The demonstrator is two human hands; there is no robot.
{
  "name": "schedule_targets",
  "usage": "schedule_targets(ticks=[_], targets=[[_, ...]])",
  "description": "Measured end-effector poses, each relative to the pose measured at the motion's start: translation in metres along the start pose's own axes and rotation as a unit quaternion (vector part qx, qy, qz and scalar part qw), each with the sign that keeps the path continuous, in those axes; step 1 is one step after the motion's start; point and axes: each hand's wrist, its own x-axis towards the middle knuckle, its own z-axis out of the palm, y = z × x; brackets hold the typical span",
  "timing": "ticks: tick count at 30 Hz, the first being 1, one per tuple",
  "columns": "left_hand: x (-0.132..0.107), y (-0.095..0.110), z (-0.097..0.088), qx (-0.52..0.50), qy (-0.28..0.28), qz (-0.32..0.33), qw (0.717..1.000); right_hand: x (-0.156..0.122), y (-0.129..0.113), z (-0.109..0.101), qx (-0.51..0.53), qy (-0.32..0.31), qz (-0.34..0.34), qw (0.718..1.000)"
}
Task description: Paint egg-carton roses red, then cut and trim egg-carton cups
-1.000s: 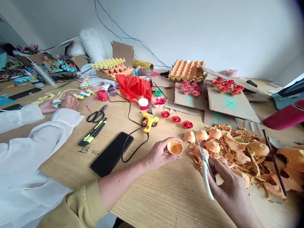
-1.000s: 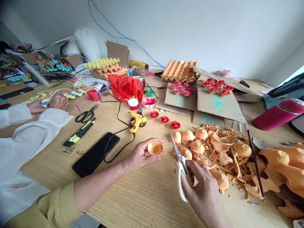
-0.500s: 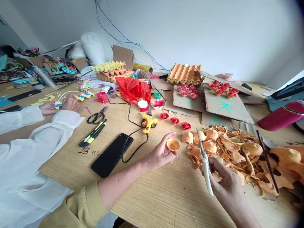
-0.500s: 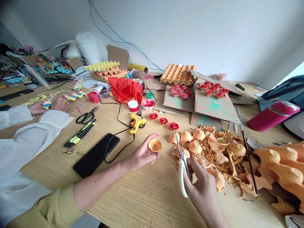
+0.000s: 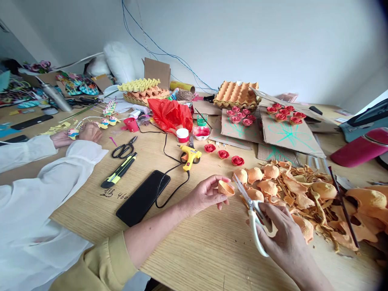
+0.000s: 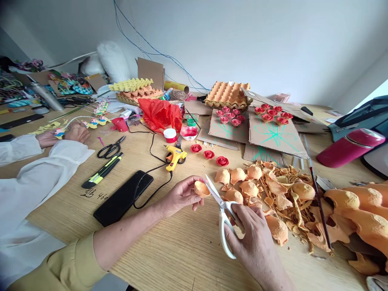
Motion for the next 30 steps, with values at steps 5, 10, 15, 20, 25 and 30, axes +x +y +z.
schedule_targets(ticks=[5,10,15,20,25,30], targets=[[0.001,0.002,0.001,0.006,0.016,0.002,1.000,0.000,0.005,0.003,-0.031,-0.030,-0.036,0.998],[0.000,0.006,0.005,0.006,0.010,-0.003,1.000,0.001,0.005,0.004,-0.048,-0.037,-0.057,0.997],[-0.002,0.006,0.007,0.010,0.002,-0.009,1.000,0.001,0.001,0.004,-0.052,-0.030,-0.064,0.996],[-0.005,0.005,0.010,0.034,0.010,-0.035,0.999,0.001,0.001,0.005,-0.053,-0.039,-0.059,0.996],[-0.006,0.006,0.013,0.040,0.010,-0.034,0.999,0.000,0.001,0.006,-0.064,-0.051,-0.054,0.995],[-0.007,0.009,0.014,0.061,0.013,-0.021,0.998,0.001,0.001,0.006,-0.068,-0.049,-0.060,0.995]])
